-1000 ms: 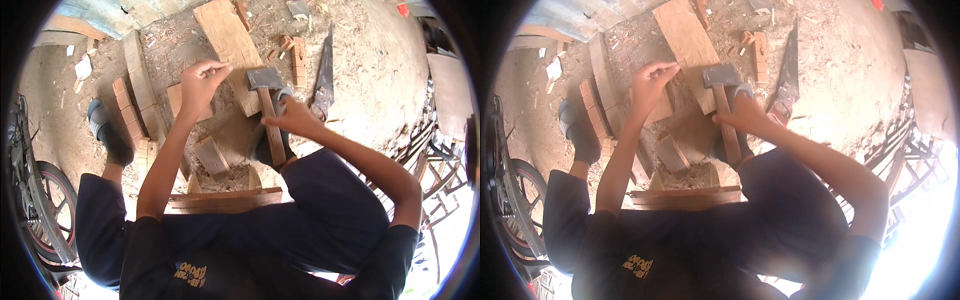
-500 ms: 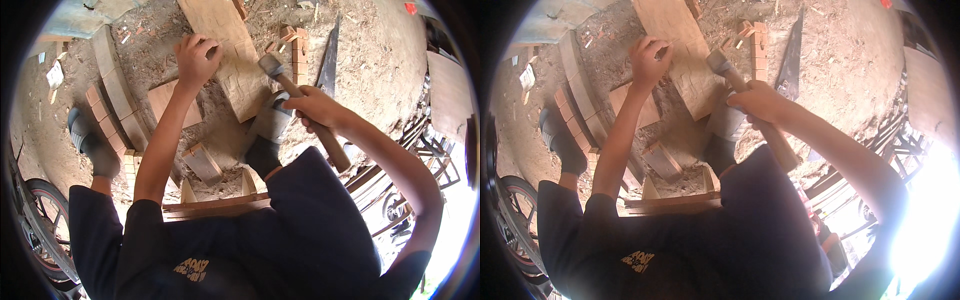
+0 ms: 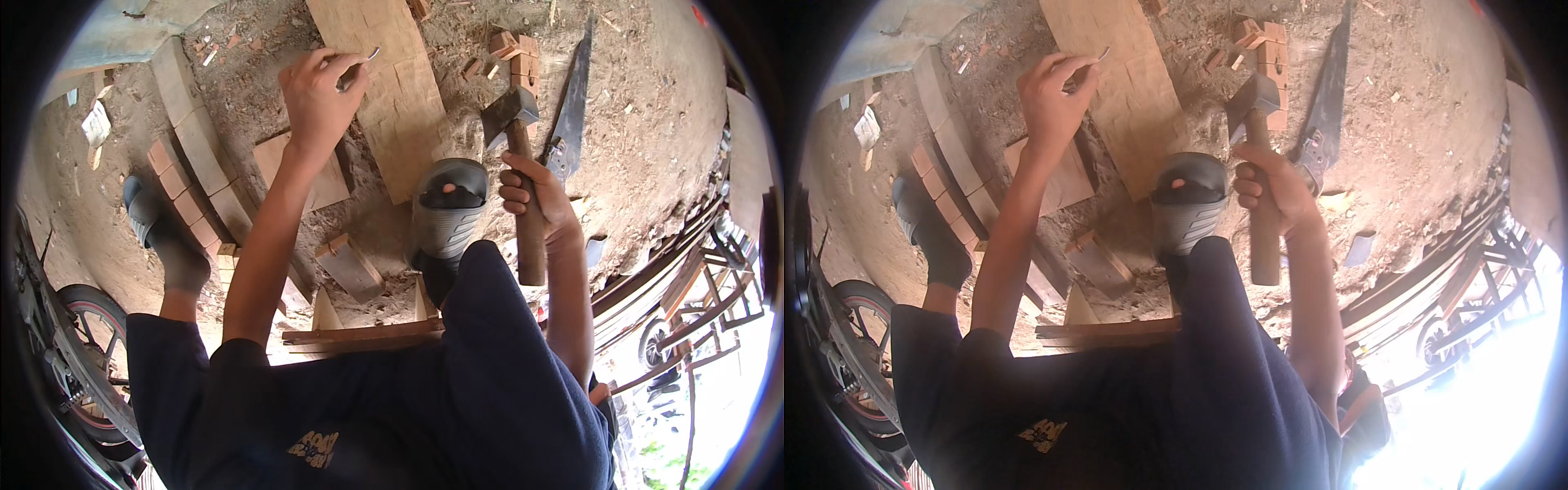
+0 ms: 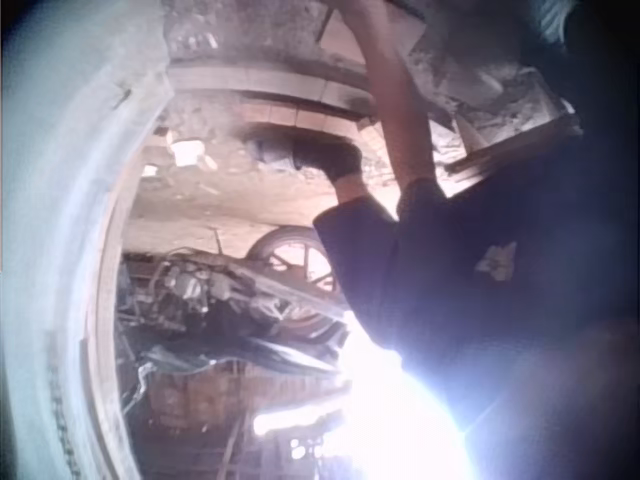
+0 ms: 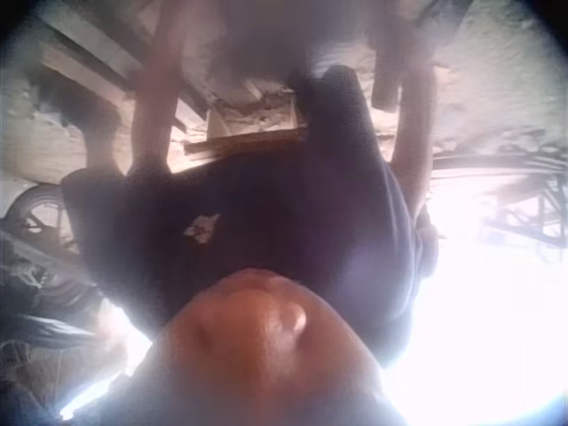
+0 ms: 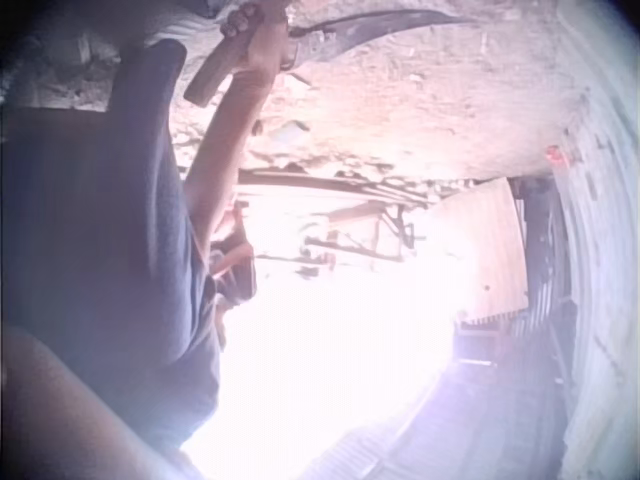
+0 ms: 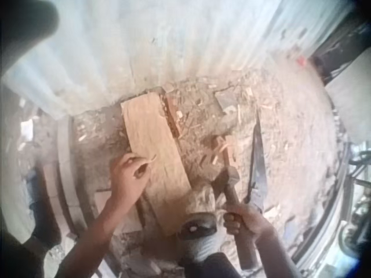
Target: The person sits on the ground and uses a small axe to carve and shape a rectangular piece of wood. They repeatedly strike the wood, rotate it, and inspect the carved edges throughout the clip.
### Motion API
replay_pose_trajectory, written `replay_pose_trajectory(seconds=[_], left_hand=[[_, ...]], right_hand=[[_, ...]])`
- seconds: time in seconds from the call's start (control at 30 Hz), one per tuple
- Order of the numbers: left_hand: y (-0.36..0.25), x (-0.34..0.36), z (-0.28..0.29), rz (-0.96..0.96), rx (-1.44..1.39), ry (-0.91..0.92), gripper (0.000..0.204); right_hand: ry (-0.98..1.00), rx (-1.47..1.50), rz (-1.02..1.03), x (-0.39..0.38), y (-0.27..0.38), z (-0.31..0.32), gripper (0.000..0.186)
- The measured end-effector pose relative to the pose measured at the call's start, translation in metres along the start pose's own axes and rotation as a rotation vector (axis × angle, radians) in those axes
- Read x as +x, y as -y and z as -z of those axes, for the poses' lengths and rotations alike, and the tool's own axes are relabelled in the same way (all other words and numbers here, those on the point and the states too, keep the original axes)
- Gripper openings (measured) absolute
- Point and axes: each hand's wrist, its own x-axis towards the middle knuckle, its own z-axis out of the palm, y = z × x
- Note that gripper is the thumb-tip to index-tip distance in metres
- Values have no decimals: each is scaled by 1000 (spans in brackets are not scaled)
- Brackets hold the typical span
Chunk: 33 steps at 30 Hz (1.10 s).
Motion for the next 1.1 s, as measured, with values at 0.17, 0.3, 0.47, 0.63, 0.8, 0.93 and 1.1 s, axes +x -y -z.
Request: replay_pose_trajectory(seconds=[0.17,0.3,0.47,0.63,0.8,0.93,1.1], left_hand=[[-2,7,-5,60,-23,11,7],[1,5,-7,125,-72,126,7],[9,12,-20,-21,18,8,6],[23,27,-22,-67,-35,32,8],[20,28,-6,-62,-94,107,11],[21,27,-6,-14,-93,142,12],[10,33,-3,185,-126,193,12]], right_hand=[[-106,-189,77,-3,22,13,17],[-86,-191,51,6,22,35,20],[-56,-129,71,8,7,39,19],[-60,-131,69,8,4,42,18],[-68,-133,72,8,4,42,17],[-66,-127,71,8,3,42,18],[-82,-163,52,6,5,39,22]])
